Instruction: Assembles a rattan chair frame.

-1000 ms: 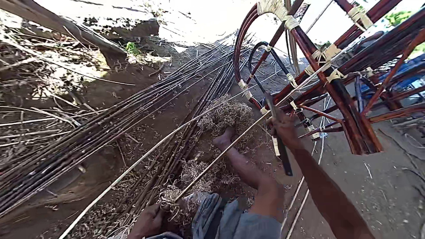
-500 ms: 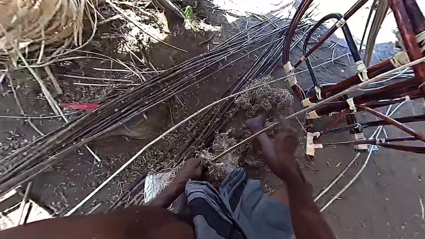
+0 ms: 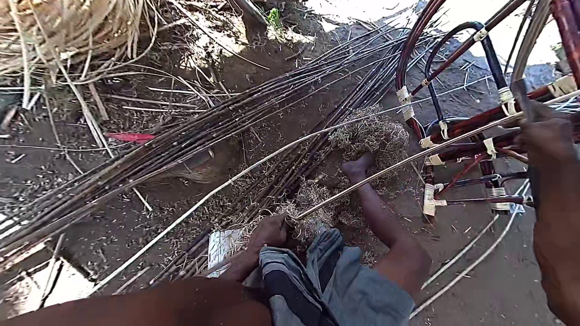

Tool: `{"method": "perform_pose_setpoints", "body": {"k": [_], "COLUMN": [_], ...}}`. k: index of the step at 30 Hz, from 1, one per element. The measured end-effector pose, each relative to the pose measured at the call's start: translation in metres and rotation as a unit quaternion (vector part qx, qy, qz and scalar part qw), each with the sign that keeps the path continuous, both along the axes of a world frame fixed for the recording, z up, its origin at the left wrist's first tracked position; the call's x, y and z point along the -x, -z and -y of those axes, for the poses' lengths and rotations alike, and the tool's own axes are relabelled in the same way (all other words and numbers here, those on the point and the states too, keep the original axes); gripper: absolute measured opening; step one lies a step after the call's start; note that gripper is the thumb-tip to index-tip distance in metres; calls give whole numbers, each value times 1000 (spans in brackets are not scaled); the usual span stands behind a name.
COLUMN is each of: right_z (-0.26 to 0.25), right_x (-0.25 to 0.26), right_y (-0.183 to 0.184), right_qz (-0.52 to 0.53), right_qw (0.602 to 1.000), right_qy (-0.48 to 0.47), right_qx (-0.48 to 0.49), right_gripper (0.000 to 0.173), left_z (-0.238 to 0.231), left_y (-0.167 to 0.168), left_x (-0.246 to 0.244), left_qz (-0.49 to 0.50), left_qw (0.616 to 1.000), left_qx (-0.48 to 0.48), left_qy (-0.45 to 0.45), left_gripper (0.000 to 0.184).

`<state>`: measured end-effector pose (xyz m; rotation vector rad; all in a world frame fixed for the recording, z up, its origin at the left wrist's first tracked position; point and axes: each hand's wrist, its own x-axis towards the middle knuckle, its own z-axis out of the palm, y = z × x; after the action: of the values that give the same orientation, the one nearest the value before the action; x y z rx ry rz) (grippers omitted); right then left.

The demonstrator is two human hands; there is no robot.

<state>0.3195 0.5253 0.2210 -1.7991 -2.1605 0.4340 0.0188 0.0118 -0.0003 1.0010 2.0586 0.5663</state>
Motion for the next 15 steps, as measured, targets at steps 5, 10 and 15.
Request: {"method": "perform_pose_setpoints", "body": {"k": [5,10,15], "right_z": [178,454,292], "right_x": [76,181,89], "right_y": [90,174,141], "right_qz": [80,83,-22], "right_qw": [992,932,955], "right_qy": [-86,-232,-256], "right_qx": [-39,268,151], "right_gripper": [42,49,38], "left_z": [-8,7,0], "left_y": [-9,0,-17], "left_x": [-1,-2,-1], "left_qz": [-13,6,4], "left_qw": [998,999,999], "left_qx": [56,29,36], "left_qy": [2,20,33], "left_gripper": [27,21,23]}}
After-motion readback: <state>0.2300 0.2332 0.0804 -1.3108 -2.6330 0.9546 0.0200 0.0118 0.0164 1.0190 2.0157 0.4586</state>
